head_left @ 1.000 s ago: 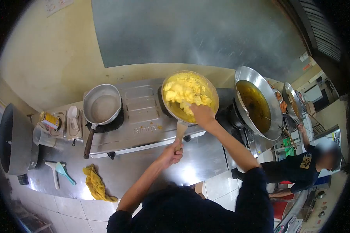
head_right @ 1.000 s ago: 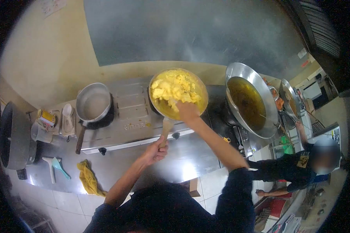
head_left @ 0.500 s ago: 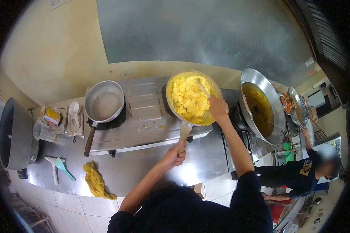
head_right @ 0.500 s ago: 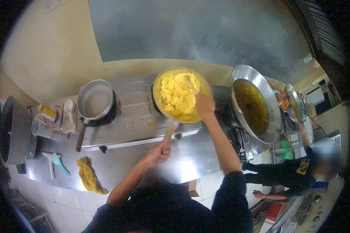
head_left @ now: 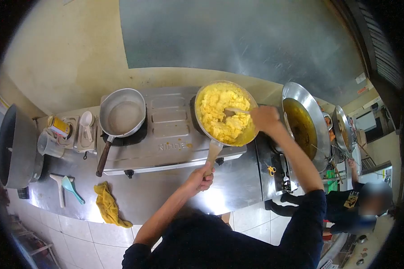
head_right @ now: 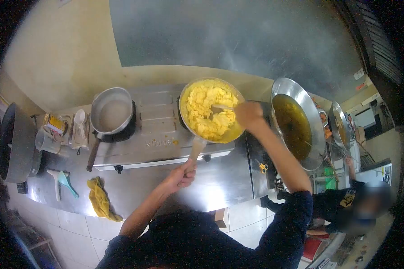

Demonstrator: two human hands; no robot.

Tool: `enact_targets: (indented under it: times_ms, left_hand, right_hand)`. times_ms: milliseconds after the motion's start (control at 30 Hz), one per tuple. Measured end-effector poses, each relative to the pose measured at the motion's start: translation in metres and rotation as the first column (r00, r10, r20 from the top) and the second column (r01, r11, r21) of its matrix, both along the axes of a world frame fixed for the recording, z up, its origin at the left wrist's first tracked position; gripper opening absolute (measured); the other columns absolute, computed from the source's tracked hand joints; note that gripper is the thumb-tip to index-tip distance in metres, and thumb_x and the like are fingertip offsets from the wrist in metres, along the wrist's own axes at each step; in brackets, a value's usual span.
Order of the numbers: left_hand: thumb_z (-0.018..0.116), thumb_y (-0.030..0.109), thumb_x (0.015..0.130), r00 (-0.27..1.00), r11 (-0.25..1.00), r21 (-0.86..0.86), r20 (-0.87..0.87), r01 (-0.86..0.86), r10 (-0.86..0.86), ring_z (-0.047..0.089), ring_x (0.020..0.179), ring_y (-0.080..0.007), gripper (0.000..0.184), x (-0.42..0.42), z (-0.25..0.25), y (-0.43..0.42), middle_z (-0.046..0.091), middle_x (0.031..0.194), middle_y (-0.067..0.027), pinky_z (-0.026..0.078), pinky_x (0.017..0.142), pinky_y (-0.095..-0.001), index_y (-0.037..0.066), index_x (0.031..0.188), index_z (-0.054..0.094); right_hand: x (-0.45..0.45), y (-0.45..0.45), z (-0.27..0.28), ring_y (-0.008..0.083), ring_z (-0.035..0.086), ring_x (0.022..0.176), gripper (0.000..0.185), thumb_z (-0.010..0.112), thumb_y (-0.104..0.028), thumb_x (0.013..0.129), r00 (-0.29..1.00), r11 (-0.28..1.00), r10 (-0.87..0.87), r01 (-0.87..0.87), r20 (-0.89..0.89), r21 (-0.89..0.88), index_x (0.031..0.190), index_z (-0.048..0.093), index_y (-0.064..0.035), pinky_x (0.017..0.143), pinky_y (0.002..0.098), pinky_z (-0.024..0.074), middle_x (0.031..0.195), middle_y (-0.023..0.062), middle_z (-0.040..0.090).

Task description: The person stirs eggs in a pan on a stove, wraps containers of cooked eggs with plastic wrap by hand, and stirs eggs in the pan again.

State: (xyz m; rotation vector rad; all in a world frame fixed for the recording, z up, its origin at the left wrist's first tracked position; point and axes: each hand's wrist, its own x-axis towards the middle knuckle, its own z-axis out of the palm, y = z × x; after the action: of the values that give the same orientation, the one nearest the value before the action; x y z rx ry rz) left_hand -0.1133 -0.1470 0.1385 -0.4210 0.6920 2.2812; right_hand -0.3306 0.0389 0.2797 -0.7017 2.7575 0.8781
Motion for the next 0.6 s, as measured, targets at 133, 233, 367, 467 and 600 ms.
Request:
enact_targets:
  times_ms: [133,233,367,467,600]
  left_hand:
    - [0.039,0.051,0.093,0.999,0.999,0.016,-0.029,0.034,-0.033,0.026,0.043,-0.0031,0.04,0.002,-0.004,-0.009,0.033,0.061,0.0063,0.019,0.036,-0.0194,0.011,0.094,0.043]
    - [0.037,0.052,0.094,0.995,0.994,0.039,-0.028,0.102,-0.101,0.025,0.044,-0.0031,0.041,-0.002,-0.005,-0.024,0.032,0.061,0.0064,0.018,0.037,-0.0194,0.011,0.094,0.042]
    - [0.033,0.053,0.094,0.974,0.974,0.019,-0.007,0.225,-0.225,0.022,0.044,-0.0034,0.042,-0.009,-0.001,-0.034,0.029,0.061,0.0063,0.017,0.037,-0.0188,0.012,0.092,0.039]
    - [0.032,0.053,0.094,0.97,0.97,0.005,-0.025,0.242,-0.241,0.021,0.045,-0.0035,0.042,-0.013,-0.001,-0.033,0.028,0.061,0.0062,0.017,0.038,-0.0187,0.012,0.091,0.038]
    - [0.033,0.053,0.094,0.973,0.973,0.039,-0.016,0.229,-0.228,0.02,0.044,-0.0035,0.042,-0.014,-0.003,-0.03,0.028,0.061,0.0063,0.016,0.037,-0.0187,0.012,0.089,0.039]
  right_hand:
    - [-0.002,0.008,0.058,0.0322,0.066,0.08,0.02,0.061,-0.022,0.074,0.997,0.997,-0.073,0.074,0.035,-0.025,0.083,0.069,-0.0054,0.07,0.0413,0.0523,0.083,0.0185,0.066]
    - [0.0,0.01,0.044,0.0322,0.065,0.082,0.022,0.058,-0.022,0.076,0.998,0.999,-0.051,0.051,0.034,0.013,0.084,0.069,-0.004,0.071,0.042,0.052,0.085,0.0195,0.066]
    - [-0.049,0.015,-0.035,0.0316,0.066,0.079,0.017,0.055,-0.013,0.077,0.998,0.992,-0.032,0.024,-0.063,-0.125,0.086,0.065,-0.0017,0.068,0.042,0.0527,0.084,0.0173,0.066]
    - [-0.04,-0.011,-0.056,0.0299,0.066,0.075,0.017,0.053,-0.008,0.078,0.992,0.982,0.099,-0.111,-0.083,-0.153,0.09,0.06,0.0006,0.062,0.0389,0.0534,0.08,0.017,0.065]
    - [-0.013,-0.013,-0.068,0.0257,0.066,0.067,0.024,0.051,-0.007,0.08,0.899,0.896,0.43,-0.437,-0.086,-0.085,0.1,0.054,0.0051,0.054,0.034,0.0532,0.078,0.0166,0.064]
